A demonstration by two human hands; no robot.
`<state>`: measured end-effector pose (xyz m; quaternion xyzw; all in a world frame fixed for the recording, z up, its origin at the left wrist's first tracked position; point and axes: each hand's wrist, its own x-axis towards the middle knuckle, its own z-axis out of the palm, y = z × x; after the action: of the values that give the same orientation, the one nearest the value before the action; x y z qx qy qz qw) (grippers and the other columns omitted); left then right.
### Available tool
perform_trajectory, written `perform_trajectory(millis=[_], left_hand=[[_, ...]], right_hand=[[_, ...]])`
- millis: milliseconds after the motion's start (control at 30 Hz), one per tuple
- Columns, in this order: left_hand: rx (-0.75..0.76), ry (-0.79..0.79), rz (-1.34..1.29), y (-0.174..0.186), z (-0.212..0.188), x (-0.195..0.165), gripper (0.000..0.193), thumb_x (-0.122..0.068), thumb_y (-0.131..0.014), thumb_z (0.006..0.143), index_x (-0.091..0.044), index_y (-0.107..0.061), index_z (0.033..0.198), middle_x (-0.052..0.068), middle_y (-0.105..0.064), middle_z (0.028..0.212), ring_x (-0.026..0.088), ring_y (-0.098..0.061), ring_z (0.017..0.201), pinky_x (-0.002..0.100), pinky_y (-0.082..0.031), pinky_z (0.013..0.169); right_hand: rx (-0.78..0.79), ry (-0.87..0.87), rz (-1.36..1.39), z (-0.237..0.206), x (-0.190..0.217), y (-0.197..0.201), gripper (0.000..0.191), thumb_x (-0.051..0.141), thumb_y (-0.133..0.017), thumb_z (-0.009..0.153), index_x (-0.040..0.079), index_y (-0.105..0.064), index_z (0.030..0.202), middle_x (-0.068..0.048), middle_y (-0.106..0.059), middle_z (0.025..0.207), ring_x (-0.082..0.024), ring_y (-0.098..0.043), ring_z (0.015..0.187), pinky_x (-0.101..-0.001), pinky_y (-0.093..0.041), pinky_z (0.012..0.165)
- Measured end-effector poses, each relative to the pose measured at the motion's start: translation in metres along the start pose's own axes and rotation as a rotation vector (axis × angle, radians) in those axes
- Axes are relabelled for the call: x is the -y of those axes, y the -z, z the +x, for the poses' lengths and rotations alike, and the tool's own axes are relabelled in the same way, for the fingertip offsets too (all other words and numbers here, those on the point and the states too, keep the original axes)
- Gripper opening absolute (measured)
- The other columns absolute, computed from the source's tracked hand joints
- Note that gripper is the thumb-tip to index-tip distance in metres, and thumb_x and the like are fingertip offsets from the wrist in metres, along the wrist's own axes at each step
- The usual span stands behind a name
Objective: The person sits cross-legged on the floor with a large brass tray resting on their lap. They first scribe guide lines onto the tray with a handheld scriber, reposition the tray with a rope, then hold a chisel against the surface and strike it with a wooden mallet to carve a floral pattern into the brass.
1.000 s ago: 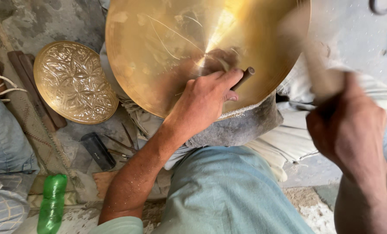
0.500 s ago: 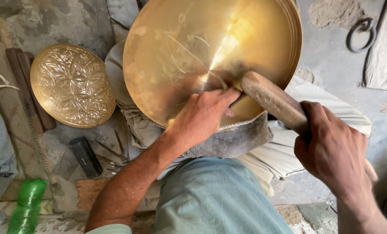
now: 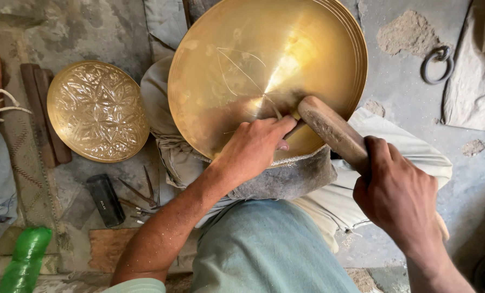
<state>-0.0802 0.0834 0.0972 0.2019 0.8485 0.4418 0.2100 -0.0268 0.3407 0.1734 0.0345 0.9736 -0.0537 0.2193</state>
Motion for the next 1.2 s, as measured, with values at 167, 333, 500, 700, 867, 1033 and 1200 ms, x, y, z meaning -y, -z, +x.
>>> perform_trajectory(millis=[167, 333, 500, 700, 867, 1033, 1200], left_hand=[[-0.024, -0.011, -0.035, -0.001, -0.009, -0.008, 0.033, -0.001, -0.066, 0.090, -0.007, -0.060, 0.122, 0.015, -0.072, 0.093, 0.035, -0.073, 0.088, 0.047, -0.056, 0.068], [-0.320, -0.021, -0.037, 0.009, -0.033, -0.018, 0.023, -0.010, -0.071, 0.094, -0.004, -0.061, 0.114, 0.014, -0.072, 0.093, 0.030, -0.074, 0.084, 0.043, -0.056, 0.068], [-0.668, 0.103, -0.123, 0.021, -0.076, -0.023, 0.018, -0.014, -0.069, 0.104, -0.002, -0.056, 0.109, 0.007, -0.074, 0.092, 0.019, -0.077, 0.084, 0.033, -0.061, 0.072], [-0.691, 0.060, -0.135, 0.009, -0.070, -0.019, 0.021, -0.018, -0.069, 0.104, -0.002, -0.056, 0.109, 0.008, -0.073, 0.092, 0.021, -0.078, 0.083, 0.032, -0.061, 0.067], [-0.657, -0.055, 0.087, 0.001, -0.048, -0.009, 0.027, -0.025, -0.073, 0.102, -0.006, -0.059, 0.117, 0.009, -0.069, 0.092, 0.029, -0.072, 0.084, 0.042, -0.055, 0.071], [-0.555, -0.053, 0.140, 0.004, -0.047, -0.005, 0.033, -0.027, -0.073, 0.099, -0.009, -0.057, 0.122, 0.007, -0.068, 0.099, 0.029, -0.072, 0.087, 0.044, -0.055, 0.069], [-0.479, -0.001, 0.150, 0.005, -0.046, -0.008, 0.034, -0.027, -0.073, 0.099, -0.009, -0.056, 0.122, 0.005, -0.069, 0.098, 0.027, -0.073, 0.083, 0.043, -0.055, 0.064]], right_hand=[[-0.138, 0.018, 0.157, -0.019, -0.004, -0.002, 0.048, 0.006, -0.061, 0.083, 0.002, -0.057, 0.131, -0.014, -0.070, 0.087, -0.026, -0.067, 0.063, -0.0433, -0.055, 0.057], [-0.149, 0.038, 0.304, -0.042, -0.017, -0.008, 0.055, 0.006, -0.067, 0.073, 0.005, -0.066, 0.128, -0.015, -0.076, 0.096, -0.031, -0.072, 0.080, -0.0466, -0.057, 0.072], [-0.247, -0.251, 0.734, -0.058, -0.036, -0.034, 0.049, 0.008, -0.073, 0.081, 0.000, -0.061, 0.128, -0.012, -0.076, 0.108, -0.022, -0.072, 0.093, -0.0372, -0.057, 0.085], [-0.206, -0.351, 0.839, -0.062, -0.052, -0.060, 0.046, 0.002, -0.074, 0.081, -0.001, -0.060, 0.124, -0.010, -0.075, 0.111, -0.019, -0.069, 0.096, -0.0355, -0.055, 0.086], [-0.231, -0.225, 0.936, -0.058, -0.047, -0.060, 0.050, 0.002, -0.074, 0.085, -0.003, -0.054, 0.130, -0.011, -0.074, 0.113, -0.018, -0.069, 0.099, -0.0331, -0.057, 0.087], [-0.361, 0.172, 0.617, -0.037, -0.035, -0.031, 0.052, 0.004, -0.071, 0.090, -0.007, -0.052, 0.137, -0.017, -0.073, 0.112, -0.024, -0.073, 0.093, -0.0365, -0.060, 0.081], [-0.452, 0.405, 0.533, -0.011, -0.016, 0.013, 0.039, -0.001, -0.067, 0.096, -0.007, -0.051, 0.131, -0.023, -0.071, 0.109, -0.030, -0.073, 0.093, -0.0377, -0.061, 0.079]])
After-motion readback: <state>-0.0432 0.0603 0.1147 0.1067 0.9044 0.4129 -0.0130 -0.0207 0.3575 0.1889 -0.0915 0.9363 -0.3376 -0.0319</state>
